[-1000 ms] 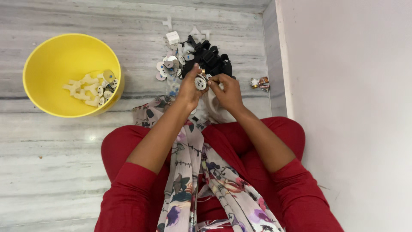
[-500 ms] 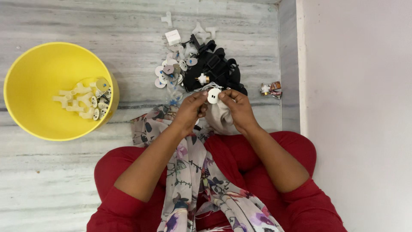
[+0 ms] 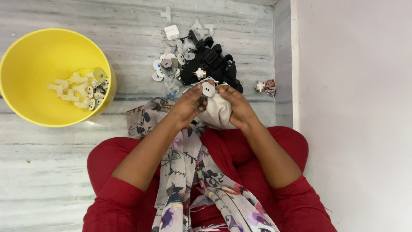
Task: The person sits on the floor and assembles small white plastic components with wires and black straps. They pick up parts from a yellow bowl and the floor, connect them, and place the assembled units into the bowl.
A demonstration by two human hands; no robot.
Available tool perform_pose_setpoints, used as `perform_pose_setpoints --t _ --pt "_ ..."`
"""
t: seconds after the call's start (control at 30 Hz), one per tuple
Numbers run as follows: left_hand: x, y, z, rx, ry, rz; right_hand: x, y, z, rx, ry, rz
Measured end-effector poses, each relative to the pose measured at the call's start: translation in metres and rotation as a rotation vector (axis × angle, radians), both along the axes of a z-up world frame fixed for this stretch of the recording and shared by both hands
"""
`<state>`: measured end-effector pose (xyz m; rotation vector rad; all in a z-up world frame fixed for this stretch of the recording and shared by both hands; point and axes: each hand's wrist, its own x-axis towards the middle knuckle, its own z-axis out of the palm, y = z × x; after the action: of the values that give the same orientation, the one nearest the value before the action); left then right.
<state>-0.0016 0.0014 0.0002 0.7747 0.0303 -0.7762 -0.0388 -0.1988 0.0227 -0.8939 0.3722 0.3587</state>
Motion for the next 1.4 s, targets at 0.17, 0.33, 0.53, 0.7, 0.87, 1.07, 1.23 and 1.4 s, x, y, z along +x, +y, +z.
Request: perform_pose_setpoints --t 0.17,0.33,0.53,0.7,0.87,1.07,1.23,1.4 --pt "-0.003 0.005 0.002 0.019 0.012 0.040 -0.009 -0.013 0.029 -0.047 -0.233 -0.067" --pt "-0.011 -0.004 -0.008 0.074 -0.094 0.006 -0.020 0.011 0.029 -0.693 -0.492 -0.102" --pt "-0.013 -0.009 -0.032 0.157 0.012 0.036 -0.025 0.033 0.024 -1.368 -0.858 -0.112" --pt "-0.018 -0.013 -0.046 0.164 -0.055 0.048 -0.030 0.035 0.022 -1.431 -0.946 -0.066" --pt "-0.020 -0.021 -0.042 0.191 -0.148 0.098 -0.021 0.030 0.023 -1.330 -0.848 -0.137" --pt "-0.019 -0.018 -0.035 0.159 -0.065 0.161 -0.024 0.032 0.025 -1.324 -0.859 -0.117" --pt "-0.021 -0.018 -0.036 0.144 -0.127 0.141 -0.025 0.034 0.020 -1.297 -0.851 -0.067" --pt "-0.022 -0.022 -0.035 0.208 -0.024 0.105 -0.014 0.025 0.020 -1.286 -0.784 -0.151"
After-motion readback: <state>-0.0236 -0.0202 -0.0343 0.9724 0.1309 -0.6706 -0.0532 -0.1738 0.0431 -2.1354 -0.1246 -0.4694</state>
